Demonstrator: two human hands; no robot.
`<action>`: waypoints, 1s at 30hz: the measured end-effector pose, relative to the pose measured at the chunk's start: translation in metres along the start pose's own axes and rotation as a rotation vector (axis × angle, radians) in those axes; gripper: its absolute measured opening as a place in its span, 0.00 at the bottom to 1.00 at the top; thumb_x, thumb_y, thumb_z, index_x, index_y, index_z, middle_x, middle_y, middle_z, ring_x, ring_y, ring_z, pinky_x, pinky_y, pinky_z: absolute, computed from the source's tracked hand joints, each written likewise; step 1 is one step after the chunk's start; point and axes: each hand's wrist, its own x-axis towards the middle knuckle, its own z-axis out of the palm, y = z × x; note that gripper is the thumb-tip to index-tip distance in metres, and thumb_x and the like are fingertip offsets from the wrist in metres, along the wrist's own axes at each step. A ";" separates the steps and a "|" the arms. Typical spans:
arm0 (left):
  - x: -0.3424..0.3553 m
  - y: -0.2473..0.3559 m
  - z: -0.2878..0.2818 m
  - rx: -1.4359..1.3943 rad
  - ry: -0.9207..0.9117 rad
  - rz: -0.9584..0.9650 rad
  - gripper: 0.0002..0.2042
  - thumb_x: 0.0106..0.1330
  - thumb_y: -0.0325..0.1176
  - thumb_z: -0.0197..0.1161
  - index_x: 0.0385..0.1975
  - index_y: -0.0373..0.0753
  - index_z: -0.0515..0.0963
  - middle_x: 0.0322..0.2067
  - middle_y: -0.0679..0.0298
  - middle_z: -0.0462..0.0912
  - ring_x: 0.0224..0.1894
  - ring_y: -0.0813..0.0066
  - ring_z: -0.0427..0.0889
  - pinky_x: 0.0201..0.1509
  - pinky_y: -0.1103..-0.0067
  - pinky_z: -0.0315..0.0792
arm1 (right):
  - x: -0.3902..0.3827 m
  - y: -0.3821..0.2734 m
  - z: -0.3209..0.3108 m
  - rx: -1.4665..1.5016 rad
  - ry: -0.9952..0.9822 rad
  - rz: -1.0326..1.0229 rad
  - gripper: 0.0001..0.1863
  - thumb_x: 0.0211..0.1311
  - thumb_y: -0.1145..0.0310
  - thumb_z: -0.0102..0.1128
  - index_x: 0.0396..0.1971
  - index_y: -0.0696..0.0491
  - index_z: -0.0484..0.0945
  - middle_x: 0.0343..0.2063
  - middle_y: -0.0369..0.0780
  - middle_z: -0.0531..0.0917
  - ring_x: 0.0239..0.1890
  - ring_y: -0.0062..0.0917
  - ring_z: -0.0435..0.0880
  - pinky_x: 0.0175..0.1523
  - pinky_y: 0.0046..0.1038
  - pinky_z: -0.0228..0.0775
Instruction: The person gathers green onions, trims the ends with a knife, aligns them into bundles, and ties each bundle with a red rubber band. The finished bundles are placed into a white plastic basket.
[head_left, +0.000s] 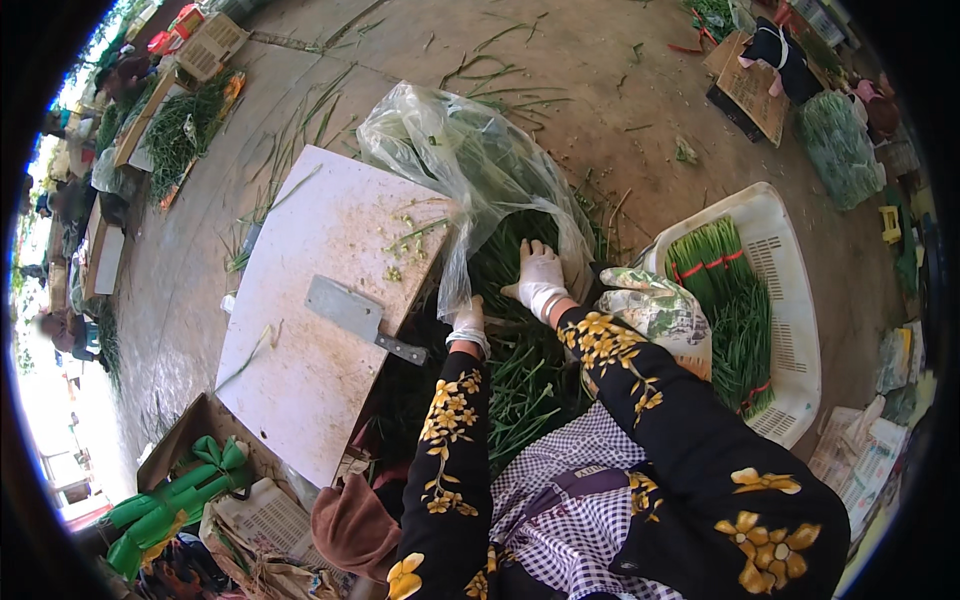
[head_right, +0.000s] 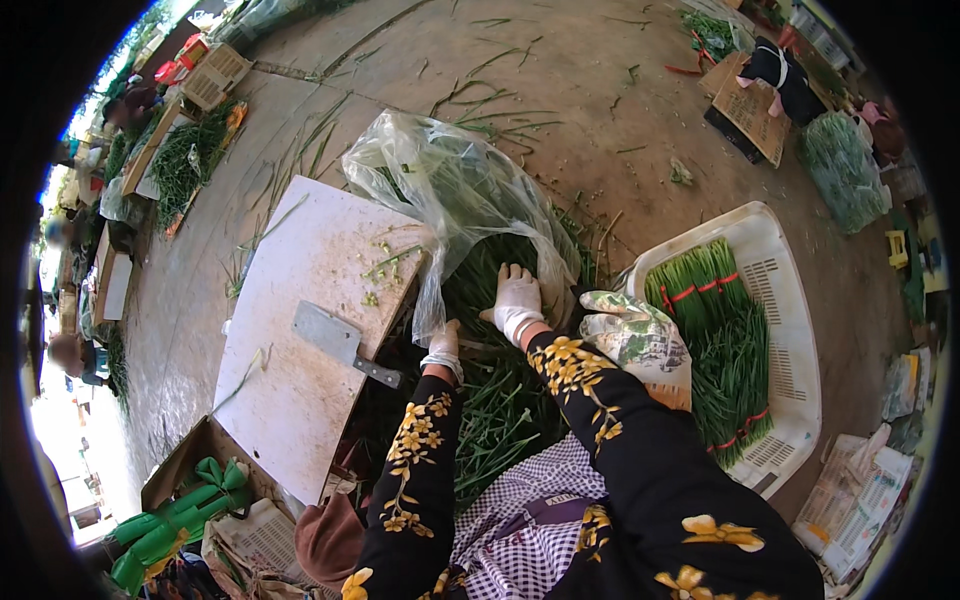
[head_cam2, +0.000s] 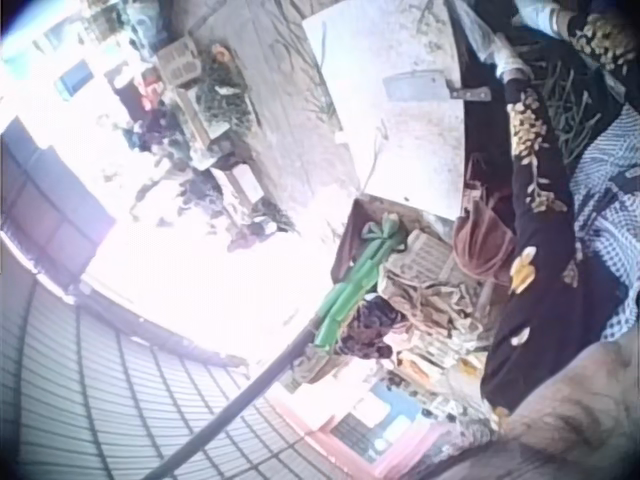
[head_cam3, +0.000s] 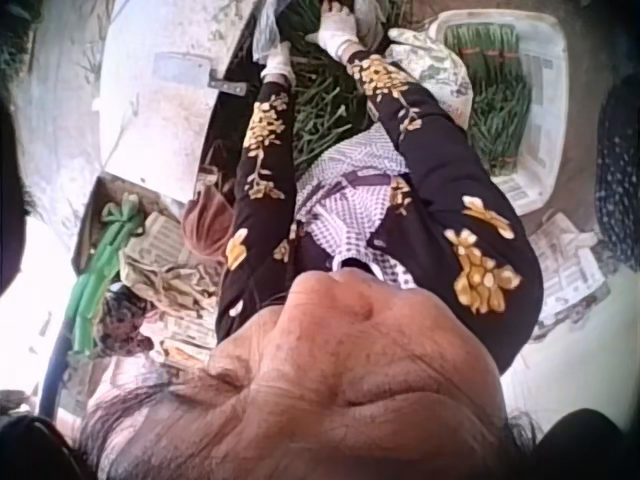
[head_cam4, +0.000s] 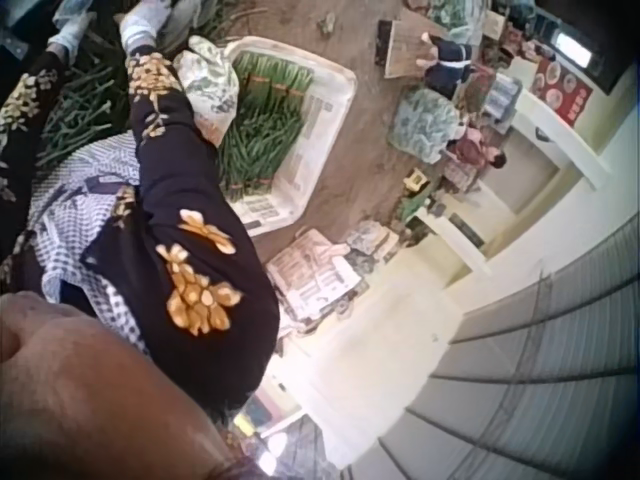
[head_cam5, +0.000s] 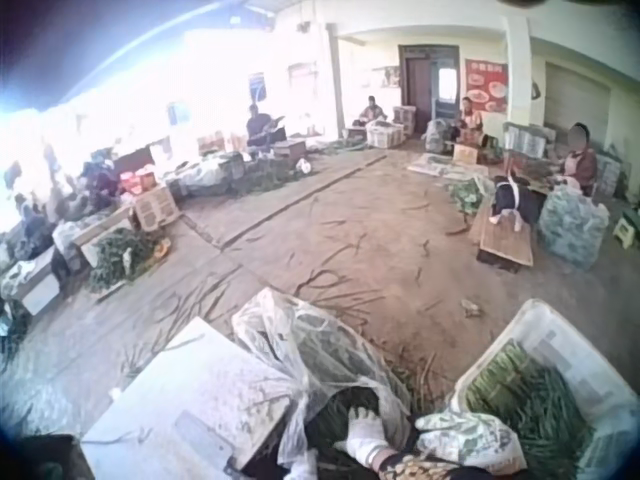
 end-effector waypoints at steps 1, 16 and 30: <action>0.008 -0.014 0.003 0.004 0.052 0.064 0.30 0.62 0.52 0.57 0.53 0.29 0.73 0.52 0.50 0.76 0.53 0.59 0.74 0.57 0.72 0.65 | -0.005 -0.009 0.002 -0.014 0.023 -0.014 0.59 0.38 0.40 0.73 0.67 0.57 0.56 0.57 0.43 0.68 0.59 0.36 0.67 0.61 0.33 0.62; -0.014 0.003 0.002 -0.291 -0.018 -0.147 0.30 0.64 0.54 0.57 0.56 0.34 0.72 0.55 0.58 0.74 0.53 0.68 0.71 0.59 0.77 0.63 | -0.010 -0.045 0.047 -0.080 0.003 0.100 0.54 0.41 0.44 0.73 0.66 0.53 0.57 0.47 0.40 0.72 0.48 0.30 0.74 0.48 0.29 0.69; -0.050 0.027 0.007 -0.719 -0.006 -0.180 0.23 0.71 0.45 0.52 0.59 0.35 0.70 0.57 0.58 0.73 0.56 0.66 0.70 0.61 0.77 0.62 | 0.011 -0.040 0.084 0.004 0.148 0.080 0.33 0.41 0.59 0.73 0.49 0.51 0.71 0.36 0.38 0.79 0.36 0.29 0.82 0.38 0.29 0.73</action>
